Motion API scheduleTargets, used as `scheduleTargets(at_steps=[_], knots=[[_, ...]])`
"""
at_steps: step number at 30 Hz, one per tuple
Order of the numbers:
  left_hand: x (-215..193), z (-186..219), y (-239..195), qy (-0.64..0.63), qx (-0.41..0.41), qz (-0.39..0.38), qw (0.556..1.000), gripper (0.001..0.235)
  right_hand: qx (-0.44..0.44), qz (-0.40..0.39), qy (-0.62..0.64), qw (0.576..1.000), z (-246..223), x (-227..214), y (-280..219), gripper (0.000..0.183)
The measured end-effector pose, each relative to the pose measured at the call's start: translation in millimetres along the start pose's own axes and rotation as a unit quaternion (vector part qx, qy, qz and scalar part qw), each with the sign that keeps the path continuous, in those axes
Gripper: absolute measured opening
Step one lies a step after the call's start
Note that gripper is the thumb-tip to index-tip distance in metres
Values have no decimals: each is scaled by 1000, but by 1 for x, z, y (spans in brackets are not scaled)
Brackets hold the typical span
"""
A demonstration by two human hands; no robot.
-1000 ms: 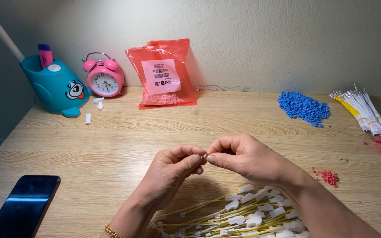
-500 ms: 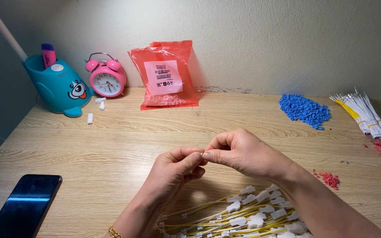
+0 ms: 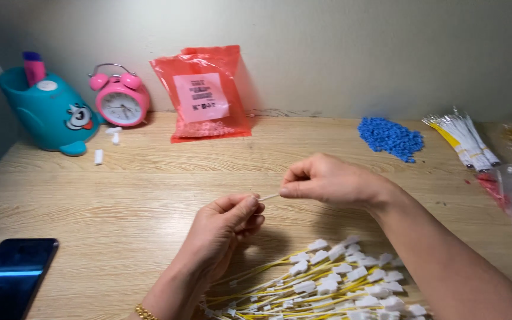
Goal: Assembling small electronic wire harnesses by attaching plastic connectors to wires
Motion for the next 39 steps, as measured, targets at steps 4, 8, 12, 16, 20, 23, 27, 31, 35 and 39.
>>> scheduleTargets(at_steps=[4,8,12,16,20,23,27,31,35,39], knots=[[-4,1,-2,33,-24,14,999,14,-59,105,-82,989,14,-23,4,10],[-10,0,-5,-2,-46,63,997,11,-66,215,-151,963,39,-43,-25,11],[-9,2,-5,-30,-33,65,997,12,121,184,-142,965,83,-34,-45,18],[-5,4,-9,-4,-25,64,998,17,90,201,-121,968,109,-26,-37,14],[-3,3,-10,-8,-25,57,998,20,99,207,-157,960,111,-25,-28,19],[0,5,-11,-2,-33,55,998,22,102,202,-185,956,105,-24,-25,13],[0,0,-8,-4,-33,35,999,19,78,186,-220,955,105,-21,-16,16],[0,-2,-7,-12,-32,36,999,18,26,207,-153,966,84,-16,-23,16],[1,-2,-6,6,-30,24,999,17,-16,174,147,974,61,3,-28,10],[7,4,-12,42,-24,11,999,14,-78,150,256,952,43,13,-31,8]])
Point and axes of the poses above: each hand's wrist, its own y-axis towards the middle knuckle, its own x-axis out of the palm, z = x × y, the point moved 8 cm from there along y, towards the middle knuckle, and after that the axes turned 3 degrees about -x, right-handed, at the moved point
